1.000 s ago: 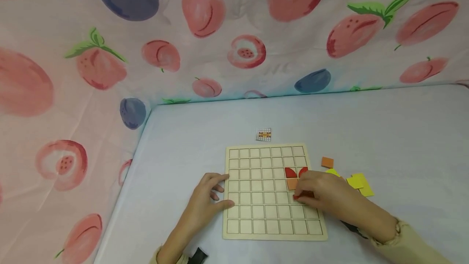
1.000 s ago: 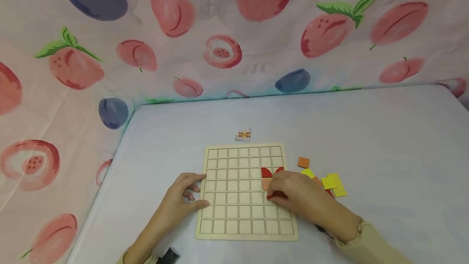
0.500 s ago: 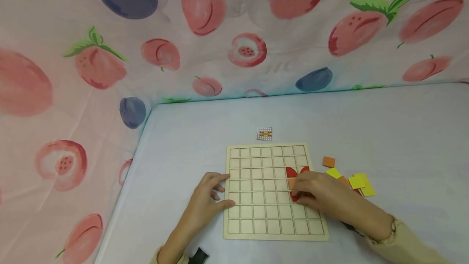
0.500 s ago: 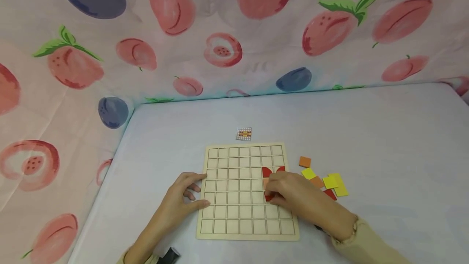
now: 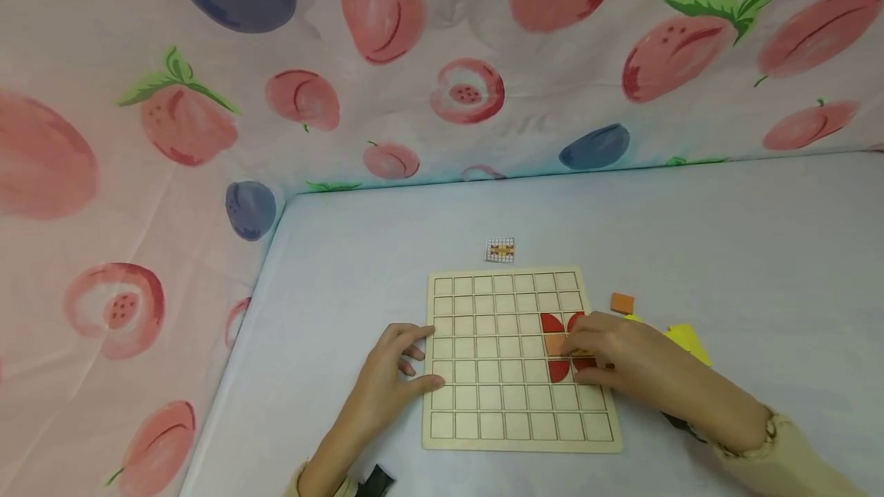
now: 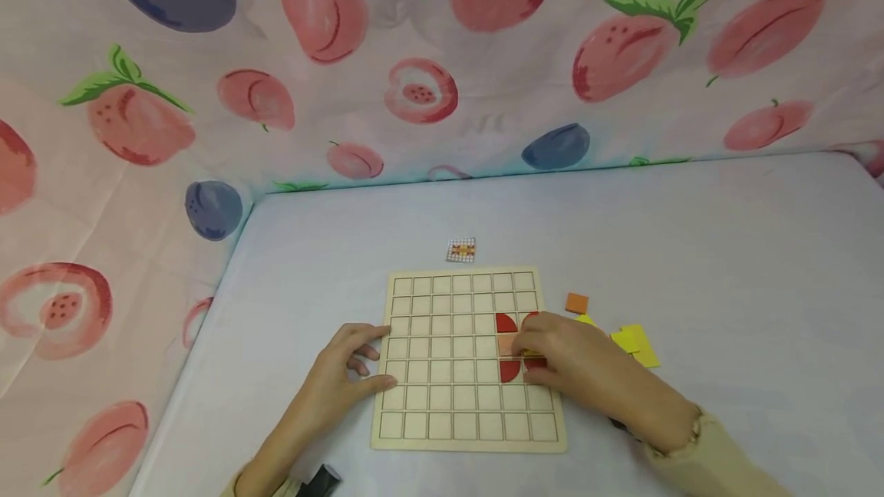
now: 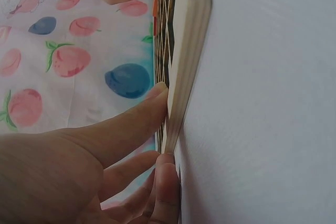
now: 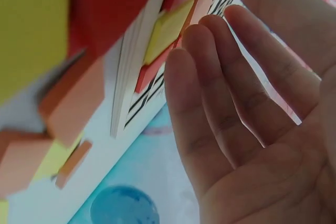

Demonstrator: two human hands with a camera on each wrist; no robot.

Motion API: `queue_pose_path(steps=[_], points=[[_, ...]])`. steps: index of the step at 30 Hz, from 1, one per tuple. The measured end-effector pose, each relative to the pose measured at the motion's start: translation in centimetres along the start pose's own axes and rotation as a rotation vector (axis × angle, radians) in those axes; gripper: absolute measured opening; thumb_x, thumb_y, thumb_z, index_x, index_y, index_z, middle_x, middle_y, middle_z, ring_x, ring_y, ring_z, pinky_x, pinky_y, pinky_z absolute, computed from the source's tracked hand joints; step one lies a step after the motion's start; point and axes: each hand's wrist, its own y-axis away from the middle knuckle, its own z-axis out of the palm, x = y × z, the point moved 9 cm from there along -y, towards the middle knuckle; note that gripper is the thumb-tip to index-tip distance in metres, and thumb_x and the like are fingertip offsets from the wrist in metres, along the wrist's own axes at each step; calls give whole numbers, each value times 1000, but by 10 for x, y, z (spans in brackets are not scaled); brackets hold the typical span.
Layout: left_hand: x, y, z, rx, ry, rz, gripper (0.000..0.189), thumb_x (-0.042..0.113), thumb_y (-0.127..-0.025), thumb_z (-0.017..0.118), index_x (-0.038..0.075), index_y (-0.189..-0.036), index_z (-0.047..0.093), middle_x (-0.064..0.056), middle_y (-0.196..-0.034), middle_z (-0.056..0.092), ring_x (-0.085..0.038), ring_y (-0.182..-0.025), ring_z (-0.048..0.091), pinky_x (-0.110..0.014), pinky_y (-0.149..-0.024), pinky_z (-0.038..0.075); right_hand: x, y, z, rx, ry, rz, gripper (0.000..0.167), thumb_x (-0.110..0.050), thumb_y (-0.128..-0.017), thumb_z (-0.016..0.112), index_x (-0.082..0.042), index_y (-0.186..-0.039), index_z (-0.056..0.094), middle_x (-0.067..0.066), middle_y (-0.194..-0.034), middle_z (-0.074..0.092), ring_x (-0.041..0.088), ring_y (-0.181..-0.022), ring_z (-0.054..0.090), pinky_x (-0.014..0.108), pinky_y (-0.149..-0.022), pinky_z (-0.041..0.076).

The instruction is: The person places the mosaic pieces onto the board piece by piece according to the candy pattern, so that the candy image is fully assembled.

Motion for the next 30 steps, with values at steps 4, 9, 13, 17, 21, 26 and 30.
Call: queue_pose_path(steps=[4, 9, 13, 17, 21, 26, 30], points=[[0, 0, 0, -4, 3, -2, 64, 14, -75, 87, 10, -133, 60, -6, -127, 54, -13, -84, 55, -22, -73, 51, 7, 4, -6, -10, 41, 47, 28, -20, -75, 87, -22, -99, 74, -12, -97, 62, 3, -80, 54, 23, -67, 52], [1, -1, 0, -4, 4, -6, 65, 14, -74, 87, 10, -134, 60, -6, -127, 54, -13, -85, 55, -22, -74, 51, 18, 10, -14, -4, 71, 130, 29, -19, -73, 88, -23, -98, 74, -14, -99, 62, 4, -86, 57, 24, -70, 55], [1, -1, 0, -4, 2, -8, 66, 14, -74, 87, 9, -134, 60, -7, -127, 54, -13, -85, 55, -22, -74, 52, 28, 15, -20, 11, 74, 174, 31, -18, -72, 89, -24, -98, 74, -14, -99, 62, 18, -102, 63, 29, -76, 59], [2, -1, 0, -7, 2, -9, 66, 14, -74, 87, 9, -134, 60, -7, -126, 54, -13, -85, 55, -22, -74, 52, 39, 20, -21, -7, 72, 230, 27, -21, -75, 88, -25, -98, 74, -10, -103, 64, 33, -116, 61, 43, -86, 57], [1, -1, 0, -6, 4, -10, 65, 15, -75, 87, 10, -134, 60, -6, -127, 53, -13, -85, 55, -22, -74, 51, 49, 24, -21, -32, 77, 254, 24, -22, -77, 86, -24, -97, 74, -9, -100, 65, 23, -102, 63, 44, -86, 57], [1, 0, 0, -1, 0, -8, 64, 15, -74, 87, 10, -133, 60, -6, -127, 54, -13, -84, 55, -22, -74, 52, 56, 29, -17, -72, 72, 260, 26, -19, -74, 88, -22, -96, 74, -11, -97, 62, 10, -87, 55, 29, -75, 57], [1, 1, -1, 4, -7, -7, 64, 14, -74, 87, 10, -133, 61, -6, -128, 54, -13, -85, 55, -22, -74, 52, 60, 31, -14, -85, 87, 251, 27, -19, -73, 89, -21, -96, 75, -6, -102, 63, 13, -90, 56, 28, -73, 57]])
